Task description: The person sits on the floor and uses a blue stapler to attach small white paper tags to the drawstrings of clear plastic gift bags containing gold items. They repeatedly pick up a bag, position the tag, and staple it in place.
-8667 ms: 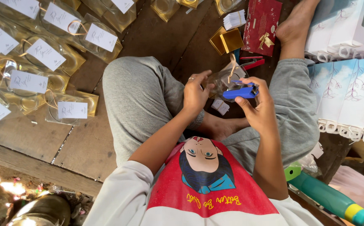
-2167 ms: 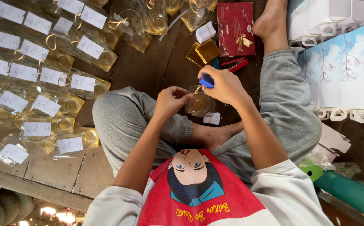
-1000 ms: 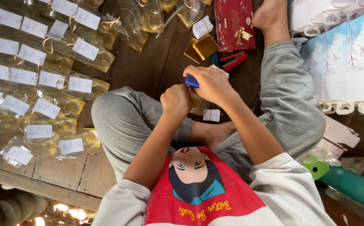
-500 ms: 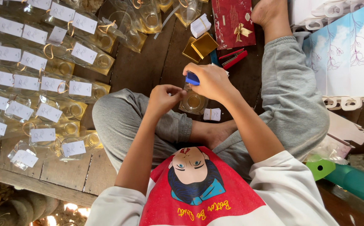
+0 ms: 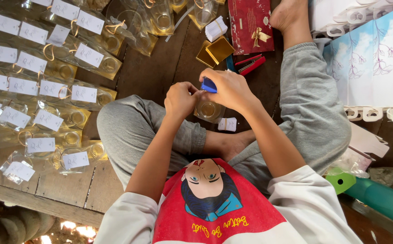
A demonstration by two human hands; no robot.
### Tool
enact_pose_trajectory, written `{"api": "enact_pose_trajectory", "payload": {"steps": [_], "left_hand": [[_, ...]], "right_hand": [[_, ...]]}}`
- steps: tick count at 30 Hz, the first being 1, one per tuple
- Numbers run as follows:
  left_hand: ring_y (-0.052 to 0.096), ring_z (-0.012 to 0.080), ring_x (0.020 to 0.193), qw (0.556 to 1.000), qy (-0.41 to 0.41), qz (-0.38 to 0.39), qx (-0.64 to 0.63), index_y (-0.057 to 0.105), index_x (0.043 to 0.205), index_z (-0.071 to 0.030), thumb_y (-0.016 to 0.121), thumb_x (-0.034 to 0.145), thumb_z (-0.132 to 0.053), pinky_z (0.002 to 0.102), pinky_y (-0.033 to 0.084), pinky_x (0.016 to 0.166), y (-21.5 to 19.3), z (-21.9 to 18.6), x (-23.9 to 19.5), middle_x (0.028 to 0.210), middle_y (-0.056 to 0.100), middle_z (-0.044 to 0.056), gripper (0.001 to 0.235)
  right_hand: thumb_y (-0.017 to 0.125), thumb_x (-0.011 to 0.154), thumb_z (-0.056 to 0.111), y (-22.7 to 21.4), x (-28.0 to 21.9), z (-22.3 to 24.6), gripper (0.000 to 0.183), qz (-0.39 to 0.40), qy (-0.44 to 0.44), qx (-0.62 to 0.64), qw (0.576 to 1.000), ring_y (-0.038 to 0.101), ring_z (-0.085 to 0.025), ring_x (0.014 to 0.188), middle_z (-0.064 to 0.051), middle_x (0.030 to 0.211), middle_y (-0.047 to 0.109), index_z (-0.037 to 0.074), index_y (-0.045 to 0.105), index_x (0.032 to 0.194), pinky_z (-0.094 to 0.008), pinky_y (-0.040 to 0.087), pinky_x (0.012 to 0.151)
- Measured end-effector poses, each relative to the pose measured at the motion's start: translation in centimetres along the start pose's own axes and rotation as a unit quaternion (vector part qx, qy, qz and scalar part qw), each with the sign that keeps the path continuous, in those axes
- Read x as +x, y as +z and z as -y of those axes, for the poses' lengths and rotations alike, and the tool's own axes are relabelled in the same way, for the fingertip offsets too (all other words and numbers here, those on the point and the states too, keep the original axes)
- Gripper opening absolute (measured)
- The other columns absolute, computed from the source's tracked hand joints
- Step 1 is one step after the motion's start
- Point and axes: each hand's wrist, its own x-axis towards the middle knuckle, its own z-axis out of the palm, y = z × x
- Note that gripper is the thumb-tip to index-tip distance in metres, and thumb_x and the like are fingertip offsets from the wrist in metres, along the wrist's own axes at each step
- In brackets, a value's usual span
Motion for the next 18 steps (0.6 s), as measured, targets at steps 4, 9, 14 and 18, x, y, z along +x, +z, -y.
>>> {"api": "enact_pose_trajectory", "payload": {"steps": [4,9,14,18], "left_hand": [[0.075,0.0268,0.089,1.0,0.013,0.003,0.012,0.079,0.09,-0.02,0.076,0.086,-0.037,0.042,0.06,0.076,-0.1,0.7,-0.9,0.083,0.074,0.003,0.018],[0.071,0.0392,0.098,0.997,-0.003,0.077,0.012,0.079,0.087,-0.014,0.077,0.083,-0.035,0.048,0.057,0.084,-1.2,1.1,-3.0,0.091,0.074,0.016,0.021],[0.073,0.0289,0.088,0.999,-0.008,0.049,0.011,0.078,0.087,-0.016,0.076,0.085,-0.033,0.043,0.058,0.078,0.3,2.3,-2.0,0.081,0.071,0.007,0.017],[0.073,0.0264,0.077,0.998,0.0,0.047,-0.046,0.076,0.085,-0.015,0.075,0.085,-0.031,0.039,0.057,0.073,1.2,3.6,-1.5,0.066,0.067,0.005,0.016]], "right_hand": [[0.084,0.084,0.026,-2.5,-1.8,0.8,0.041,-0.049,-0.022,0.069,0.996,0.068,-0.053,0.099,-0.018,0.115,0.064,0.019,0.058,0.116,-0.066,0.055,0.084],[0.072,0.097,0.016,-4.2,-4.1,-0.4,0.029,-0.124,-0.023,0.152,0.98,0.063,-0.054,0.105,-0.02,0.113,0.048,0.017,0.059,0.123,-0.065,0.051,0.092],[0.065,0.095,0.007,-2.3,-5.4,-3.4,0.019,-0.179,0.064,0.227,0.955,0.067,-0.034,0.082,-0.016,0.093,0.06,0.007,0.06,0.113,-0.047,0.054,0.078],[0.071,0.099,0.022,1.2,-8.4,-3.9,0.018,-0.144,0.218,0.376,0.889,0.061,-0.019,0.05,-0.006,0.061,0.058,0.007,0.064,0.104,-0.032,0.051,0.054]]}}
